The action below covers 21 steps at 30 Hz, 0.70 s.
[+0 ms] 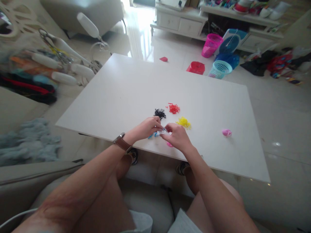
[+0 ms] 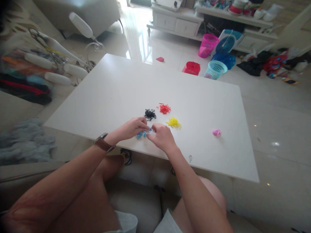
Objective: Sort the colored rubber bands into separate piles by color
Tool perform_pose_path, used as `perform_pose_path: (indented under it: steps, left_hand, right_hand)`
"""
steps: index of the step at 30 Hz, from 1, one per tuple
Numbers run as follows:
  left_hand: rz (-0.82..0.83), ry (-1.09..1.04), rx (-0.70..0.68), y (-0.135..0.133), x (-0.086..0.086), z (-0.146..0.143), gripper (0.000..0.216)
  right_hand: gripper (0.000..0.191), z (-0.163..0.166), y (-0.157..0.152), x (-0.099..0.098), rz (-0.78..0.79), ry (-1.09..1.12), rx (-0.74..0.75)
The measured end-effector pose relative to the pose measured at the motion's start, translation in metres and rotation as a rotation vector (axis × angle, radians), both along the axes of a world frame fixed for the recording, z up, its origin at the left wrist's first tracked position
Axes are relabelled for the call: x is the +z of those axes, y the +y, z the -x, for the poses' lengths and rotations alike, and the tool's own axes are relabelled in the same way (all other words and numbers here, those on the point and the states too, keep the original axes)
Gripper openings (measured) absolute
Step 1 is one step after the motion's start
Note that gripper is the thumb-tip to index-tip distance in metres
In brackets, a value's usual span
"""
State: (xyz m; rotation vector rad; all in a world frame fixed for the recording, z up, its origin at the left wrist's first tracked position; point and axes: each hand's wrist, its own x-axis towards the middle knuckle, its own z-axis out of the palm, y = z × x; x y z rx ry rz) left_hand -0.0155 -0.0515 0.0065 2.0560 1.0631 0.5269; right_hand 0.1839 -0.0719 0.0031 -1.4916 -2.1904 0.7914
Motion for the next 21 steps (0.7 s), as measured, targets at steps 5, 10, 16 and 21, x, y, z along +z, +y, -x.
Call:
perform_pose_path:
  steps: [5, 10, 16, 21]
  left_hand:
    - [-0.002, 0.035, 0.028, -0.0005, 0.0010, 0.0003, 0.017]
    - [0.087, 0.010, 0.160, 0.0006, 0.0013, 0.0009, 0.013]
    - [0.043, 0.000, 0.150, 0.0008, -0.0001, -0.0003, 0.015]
    - [0.045, -0.031, 0.150, 0.0001, 0.0002, -0.0012, 0.015]
  right_hand:
    - [0.017, 0.0001, -0.0004, 0.0009, -0.005, -0.016, 0.009]
    - [0.019, 0.0012, -0.0022, 0.0017, -0.007, -0.012, 0.031]
    - [0.018, 0.0022, -0.0028, 0.0008, -0.020, -0.018, 0.055]
    - [0.018, 0.0027, -0.0020, 0.0007, -0.009, -0.006, 0.022]
